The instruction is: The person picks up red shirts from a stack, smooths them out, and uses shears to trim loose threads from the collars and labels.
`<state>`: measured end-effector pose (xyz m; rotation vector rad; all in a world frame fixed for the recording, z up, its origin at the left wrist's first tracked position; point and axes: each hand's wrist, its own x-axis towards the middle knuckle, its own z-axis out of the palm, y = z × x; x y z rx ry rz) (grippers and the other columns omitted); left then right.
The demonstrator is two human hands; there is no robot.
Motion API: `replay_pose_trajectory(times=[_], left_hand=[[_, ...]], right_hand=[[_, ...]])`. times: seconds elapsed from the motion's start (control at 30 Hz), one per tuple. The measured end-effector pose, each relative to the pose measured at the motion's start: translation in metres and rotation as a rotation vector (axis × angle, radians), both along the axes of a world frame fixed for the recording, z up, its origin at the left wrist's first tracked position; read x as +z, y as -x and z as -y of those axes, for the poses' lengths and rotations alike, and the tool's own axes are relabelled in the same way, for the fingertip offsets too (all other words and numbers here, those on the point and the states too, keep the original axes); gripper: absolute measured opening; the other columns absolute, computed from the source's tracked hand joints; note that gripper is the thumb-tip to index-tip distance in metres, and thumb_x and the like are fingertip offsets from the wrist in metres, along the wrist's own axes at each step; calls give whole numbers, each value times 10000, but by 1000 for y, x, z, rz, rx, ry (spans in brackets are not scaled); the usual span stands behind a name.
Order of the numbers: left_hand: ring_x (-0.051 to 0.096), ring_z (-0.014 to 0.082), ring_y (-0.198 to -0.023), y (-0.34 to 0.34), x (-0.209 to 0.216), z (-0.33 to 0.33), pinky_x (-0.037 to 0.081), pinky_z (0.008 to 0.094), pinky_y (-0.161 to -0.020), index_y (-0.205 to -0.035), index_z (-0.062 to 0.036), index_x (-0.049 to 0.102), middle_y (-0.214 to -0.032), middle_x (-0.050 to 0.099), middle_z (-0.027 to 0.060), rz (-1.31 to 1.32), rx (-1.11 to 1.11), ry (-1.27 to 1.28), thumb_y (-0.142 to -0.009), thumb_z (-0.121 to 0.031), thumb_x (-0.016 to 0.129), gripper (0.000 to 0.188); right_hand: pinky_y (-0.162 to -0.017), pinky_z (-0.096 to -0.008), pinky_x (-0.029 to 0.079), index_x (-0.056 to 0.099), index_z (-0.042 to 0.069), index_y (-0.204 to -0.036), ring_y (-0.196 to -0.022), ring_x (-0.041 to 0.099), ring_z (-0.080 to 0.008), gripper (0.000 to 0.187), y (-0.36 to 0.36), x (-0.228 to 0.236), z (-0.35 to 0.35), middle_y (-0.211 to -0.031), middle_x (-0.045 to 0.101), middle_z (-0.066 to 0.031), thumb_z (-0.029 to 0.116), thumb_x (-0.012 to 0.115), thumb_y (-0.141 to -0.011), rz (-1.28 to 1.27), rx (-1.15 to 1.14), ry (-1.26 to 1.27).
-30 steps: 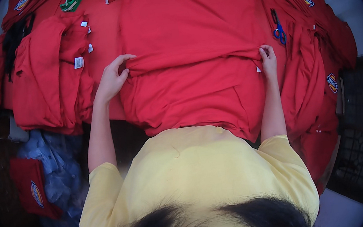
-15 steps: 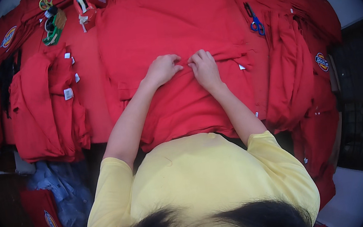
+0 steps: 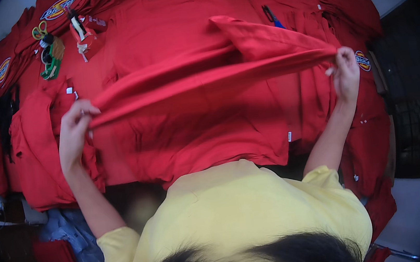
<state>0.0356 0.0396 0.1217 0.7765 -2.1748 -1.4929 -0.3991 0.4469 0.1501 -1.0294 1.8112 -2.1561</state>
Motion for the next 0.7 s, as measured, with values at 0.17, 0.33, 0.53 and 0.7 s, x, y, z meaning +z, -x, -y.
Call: replay_pose_trajectory(times=[0.17, 0.33, 0.53, 0.7], left_hand=[[608, 132, -791, -8, -17, -81, 548, 264, -685, -988, 26, 601, -960, 561, 54, -6, -310, -459, -829, 35, 537, 173], [644, 154, -787, 28, -74, -164, 497, 243, -641, -1054, 13, 489, -939, 609, 108, -10, -195, -813, -883, -36, 537, 183], [543, 81, -715, 48, -109, -192, 451, 217, -645, -1311, -32, 447, -876, 613, 43, 279, -551, -497, -928, -169, 511, 411], [559, 111, -716, 66, -73, -146, 465, 237, -702, -1250, 18, 488, -869, 610, 59, 180, -336, -546, -939, -183, 495, 370]], right_hand=[[-656, -255, 557, 574, 17, -1014, -845, 558, -105, 154, 63, 77, 136, -968, 549, -47, 114, 562, -895, -204, -104, -225], [-780, -274, 499, 556, 38, -1052, -891, 602, -180, 219, 67, 21, 373, -955, 615, -95, 20, 589, -836, -349, 532, -4], [-947, -428, 429, 527, 76, -1223, -1118, 524, -379, 429, 106, -85, 311, -1213, 532, -247, 289, 538, -851, -757, -142, -905], [-890, -527, 421, 503, 160, -1239, -1134, 475, -416, 397, 141, -153, 172, -1255, 467, -187, 334, 439, -887, -571, -780, -1404]])
